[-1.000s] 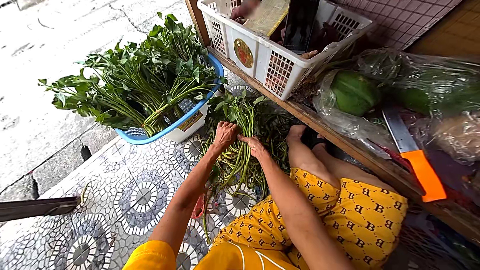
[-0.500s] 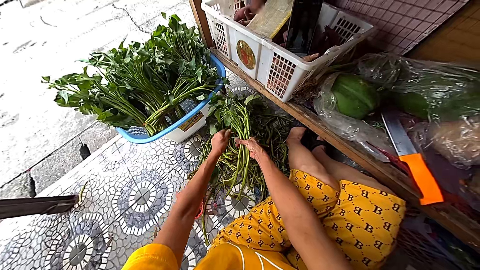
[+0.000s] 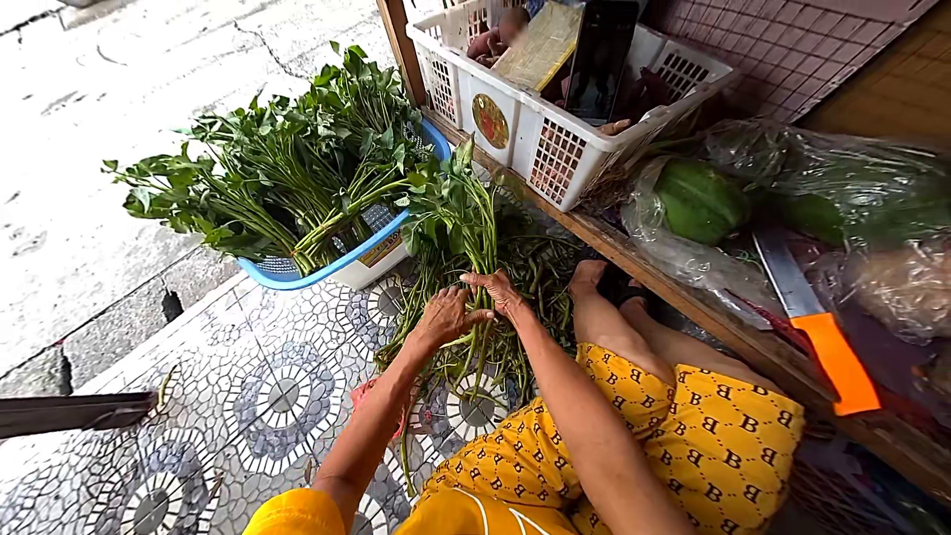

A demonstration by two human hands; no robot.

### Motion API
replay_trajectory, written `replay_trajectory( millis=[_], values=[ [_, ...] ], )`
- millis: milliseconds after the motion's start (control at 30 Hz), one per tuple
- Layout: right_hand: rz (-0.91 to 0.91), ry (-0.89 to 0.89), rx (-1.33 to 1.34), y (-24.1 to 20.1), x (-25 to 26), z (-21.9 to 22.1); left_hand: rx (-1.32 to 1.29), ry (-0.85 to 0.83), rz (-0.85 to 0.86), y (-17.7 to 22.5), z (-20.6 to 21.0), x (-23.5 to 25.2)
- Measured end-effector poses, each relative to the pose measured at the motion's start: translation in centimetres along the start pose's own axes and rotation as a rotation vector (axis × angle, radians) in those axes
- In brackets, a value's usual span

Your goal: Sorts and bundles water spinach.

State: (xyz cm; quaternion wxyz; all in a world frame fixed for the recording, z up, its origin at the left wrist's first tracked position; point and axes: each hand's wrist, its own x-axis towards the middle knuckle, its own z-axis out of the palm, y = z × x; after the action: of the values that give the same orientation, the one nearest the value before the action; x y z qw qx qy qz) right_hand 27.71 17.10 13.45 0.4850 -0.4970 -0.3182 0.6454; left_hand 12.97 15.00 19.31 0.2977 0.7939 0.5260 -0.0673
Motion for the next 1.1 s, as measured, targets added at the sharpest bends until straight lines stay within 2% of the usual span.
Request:
replay_trajectory(
  millis=[67, 100, 200, 233, 333, 400, 500, 533, 633, 700, 833, 900, 1000, 1100],
  values=[
    [-0.054, -0.045, -0.122, -1.2, -0.6, 0.8, 0.065, 0.163, 0.015, 2.0, -3.0, -2.5],
    [-0.091, -0.068, -0.171, -1.8, -0.9, 1.3, 0.094, 0.235, 0.079, 2.8, -3.9, -3.6],
    [-0.232, -0.156, -0.237, -3.2, -2.6, 2.7, 0.319, 0.504, 0.478, 3.4, -4.2, -5.5],
    [-0.291, -0.185, -0.240, -3.4, -3.1, 3.0, 0.422, 0.570, 0.563, 3.5, -4.1, -5.7],
    [-0.425, -0.225, -0.274, -4.0, -4.3, 3.5, 0.675, 0.618, 0.607, 3.6, -4.8, -6.2],
    [-0.452, -0.242, -0.145, -4.3, -4.2, 3.0, 0.656, 0.643, 0.667, 3.8, -5.7, -6.6],
    [-0.297, -0.231, 0.118, -4.1, -3.2, 1.3, 0.436, 0.750, 0.886, 3.2, -5.6, -6.4],
    [-0.279, -0.188, 0.137, -4.6, -3.0, 1.0, 0.336, 0.797, 0.899, 3.0, -5.2, -6.1],
    [-0.372, -0.038, 0.034, -5.4, -3.3, 1.4, -0.004, 0.802, 0.722, 2.9, -4.3, -5.4],
    [-0.463, 0.081, -0.084, -5.4, -3.7, 2.1, -0.126, 0.887, 0.668, 3.3, -4.2, -4.5],
    [-0.575, 0.171, -0.220, -4.7, -3.9, 3.3, -0.091, 1.185, 0.541, 5.5, -5.3, -2.7],
    [-0.554, 0.190, -0.271, -4.1, -3.7, 3.6, -0.076, 1.251, 0.445, 6.3, -6.7, -1.8],
    [-0.511, 0.184, -0.320, -3.5, -3.4, 3.9, -0.129, 1.120, 0.292, 6.8, -9.7, -1.4],
    [-0.473, 0.219, -0.413, -3.1, -3.2, 3.9, -0.215, 1.006, 0.248, 6.3, -11.3, -1.7]
  ],
)
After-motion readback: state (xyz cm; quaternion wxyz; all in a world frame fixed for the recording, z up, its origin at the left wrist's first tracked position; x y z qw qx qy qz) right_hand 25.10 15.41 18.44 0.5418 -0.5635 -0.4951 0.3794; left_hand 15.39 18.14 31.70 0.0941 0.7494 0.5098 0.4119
